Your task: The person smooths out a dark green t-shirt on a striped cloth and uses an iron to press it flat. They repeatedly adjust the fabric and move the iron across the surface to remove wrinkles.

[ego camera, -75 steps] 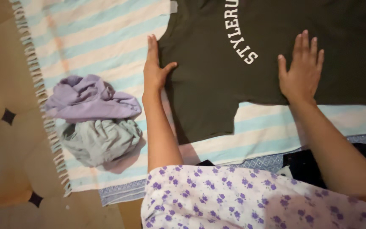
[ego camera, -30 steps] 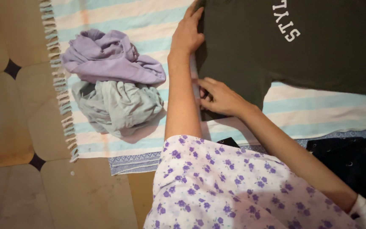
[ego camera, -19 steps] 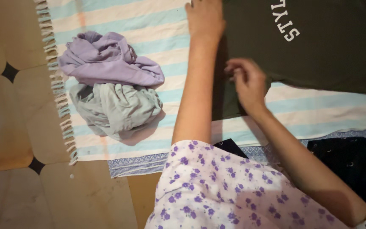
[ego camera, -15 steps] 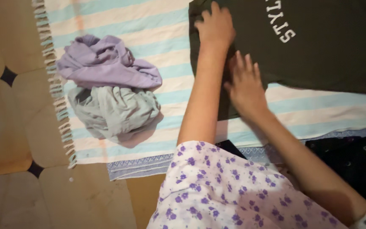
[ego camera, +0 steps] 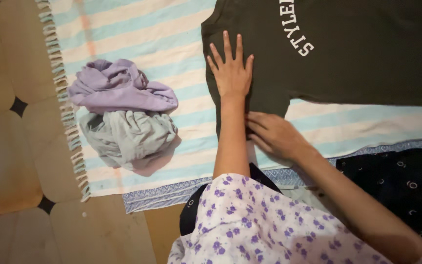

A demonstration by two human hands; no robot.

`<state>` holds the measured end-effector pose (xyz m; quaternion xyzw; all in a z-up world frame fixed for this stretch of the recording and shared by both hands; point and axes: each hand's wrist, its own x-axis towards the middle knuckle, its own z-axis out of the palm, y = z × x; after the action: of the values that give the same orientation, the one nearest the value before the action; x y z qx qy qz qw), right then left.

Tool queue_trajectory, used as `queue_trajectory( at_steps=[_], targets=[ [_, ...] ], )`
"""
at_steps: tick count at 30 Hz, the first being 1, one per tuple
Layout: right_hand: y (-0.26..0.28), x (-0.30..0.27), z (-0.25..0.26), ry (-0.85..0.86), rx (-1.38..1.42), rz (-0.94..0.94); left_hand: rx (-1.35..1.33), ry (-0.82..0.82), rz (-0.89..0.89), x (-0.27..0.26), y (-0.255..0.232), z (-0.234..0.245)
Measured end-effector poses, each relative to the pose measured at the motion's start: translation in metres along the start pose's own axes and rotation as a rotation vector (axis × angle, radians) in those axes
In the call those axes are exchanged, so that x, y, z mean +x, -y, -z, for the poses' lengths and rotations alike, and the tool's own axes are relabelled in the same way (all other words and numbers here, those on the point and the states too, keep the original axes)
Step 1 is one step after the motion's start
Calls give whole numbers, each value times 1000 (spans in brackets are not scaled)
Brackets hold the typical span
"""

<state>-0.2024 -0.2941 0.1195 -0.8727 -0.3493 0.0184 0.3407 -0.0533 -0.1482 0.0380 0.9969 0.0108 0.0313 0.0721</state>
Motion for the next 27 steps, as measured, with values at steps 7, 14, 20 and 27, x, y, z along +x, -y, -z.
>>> queue_trajectory(
  at_steps=[7, 14, 20, 27],
  targets=[
    [-8, -26, 30, -47, -108, -51, -113, -127, -68, -4, 19, -9],
    [-21, -23, 19, 31, -152, 15, -70, -64, -20, 1, 12, -8],
    [-23, -28, 18, 74, -154, 105, -50, -82, 1, 10, 12, -7],
    [-13, 5, 7, 295, -152, 129, 63, 35, 54, 30, -13, -15]
  ],
)
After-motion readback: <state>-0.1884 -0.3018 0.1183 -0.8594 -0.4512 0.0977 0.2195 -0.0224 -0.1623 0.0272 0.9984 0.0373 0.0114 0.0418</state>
